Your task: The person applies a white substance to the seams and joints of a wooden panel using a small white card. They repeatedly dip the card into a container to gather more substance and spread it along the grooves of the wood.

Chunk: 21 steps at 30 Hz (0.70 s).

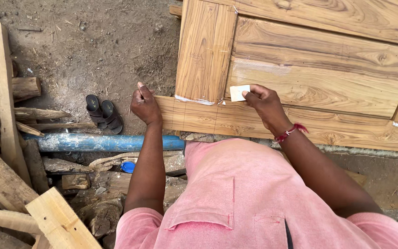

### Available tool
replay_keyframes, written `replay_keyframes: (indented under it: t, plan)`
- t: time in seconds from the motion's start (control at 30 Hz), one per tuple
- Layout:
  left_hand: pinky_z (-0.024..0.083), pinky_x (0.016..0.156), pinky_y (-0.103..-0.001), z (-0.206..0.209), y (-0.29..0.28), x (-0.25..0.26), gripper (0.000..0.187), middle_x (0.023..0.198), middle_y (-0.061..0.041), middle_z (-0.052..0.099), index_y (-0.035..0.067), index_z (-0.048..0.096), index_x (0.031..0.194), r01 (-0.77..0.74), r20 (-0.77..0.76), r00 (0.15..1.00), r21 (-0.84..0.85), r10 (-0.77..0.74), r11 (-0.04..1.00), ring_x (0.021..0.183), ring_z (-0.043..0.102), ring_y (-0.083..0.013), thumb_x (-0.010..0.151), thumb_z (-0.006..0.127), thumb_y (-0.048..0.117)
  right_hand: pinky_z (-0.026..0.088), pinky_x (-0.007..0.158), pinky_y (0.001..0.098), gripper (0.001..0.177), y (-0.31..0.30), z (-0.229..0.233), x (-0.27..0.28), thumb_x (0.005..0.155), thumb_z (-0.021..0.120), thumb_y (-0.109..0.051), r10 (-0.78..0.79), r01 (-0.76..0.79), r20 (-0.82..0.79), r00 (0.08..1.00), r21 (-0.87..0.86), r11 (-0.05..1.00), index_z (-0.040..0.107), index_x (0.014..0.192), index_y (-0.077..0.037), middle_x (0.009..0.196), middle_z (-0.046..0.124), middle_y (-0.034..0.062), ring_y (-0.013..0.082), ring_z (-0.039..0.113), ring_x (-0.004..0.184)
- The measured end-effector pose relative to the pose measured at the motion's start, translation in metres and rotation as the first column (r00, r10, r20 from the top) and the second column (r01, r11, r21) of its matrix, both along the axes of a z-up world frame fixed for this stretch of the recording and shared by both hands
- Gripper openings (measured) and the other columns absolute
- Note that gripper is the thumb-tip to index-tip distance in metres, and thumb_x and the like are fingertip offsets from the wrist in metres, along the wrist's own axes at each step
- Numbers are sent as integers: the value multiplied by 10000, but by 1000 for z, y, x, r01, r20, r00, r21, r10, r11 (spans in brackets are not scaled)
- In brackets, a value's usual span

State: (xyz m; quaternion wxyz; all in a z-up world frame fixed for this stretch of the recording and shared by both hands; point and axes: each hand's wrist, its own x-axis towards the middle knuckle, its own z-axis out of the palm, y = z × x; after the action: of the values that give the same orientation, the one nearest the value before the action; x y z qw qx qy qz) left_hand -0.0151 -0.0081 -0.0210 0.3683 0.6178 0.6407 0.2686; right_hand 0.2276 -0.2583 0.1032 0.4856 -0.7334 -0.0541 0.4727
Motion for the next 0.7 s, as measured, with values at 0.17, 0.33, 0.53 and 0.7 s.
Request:
replay_keyframes:
  t: [0.17,0.33,0.53,0.7]
  plan:
    - [511,912,-426,6,-2,-2,227,1207,-131,574,8,541,1032,138,-75,990,388,-118,911,1067,610,-249,1159,472,184,609,872,285,227,-31,14,3,955,705,-96,-275,294,-195,941,78,952,641,1169,-55,1056,690,63,132,685,945]
    - [582,865,-355,80,-63,46,508,1334,-136,539,47,415,1379,399,115,894,234,-433,887,1040,631,-210,913,615,15,615,858,272,216,-49,32,22,958,689,-126,-302,339,-208,930,176,924,637,1159,-65,1080,697,60,125,698,958]
    - [452,529,-284,178,-215,140,286,688,-21,654,40,731,976,752,538,573,-45,-618,658,598,535,-88,1005,675,319,561,819,266,251,-69,68,39,995,715,-156,-136,126,8,991,312,942,668,1215,-45,1067,702,76,133,653,935]
    - [394,500,-327,209,-260,166,331,621,-56,556,30,624,825,564,427,683,208,-593,799,524,493,-113,1063,612,258,503,929,392,377,-97,120,43,996,749,-110,130,-418,975,182,-43,907,674,1365,-105,1150,564,126,272,559,1091]
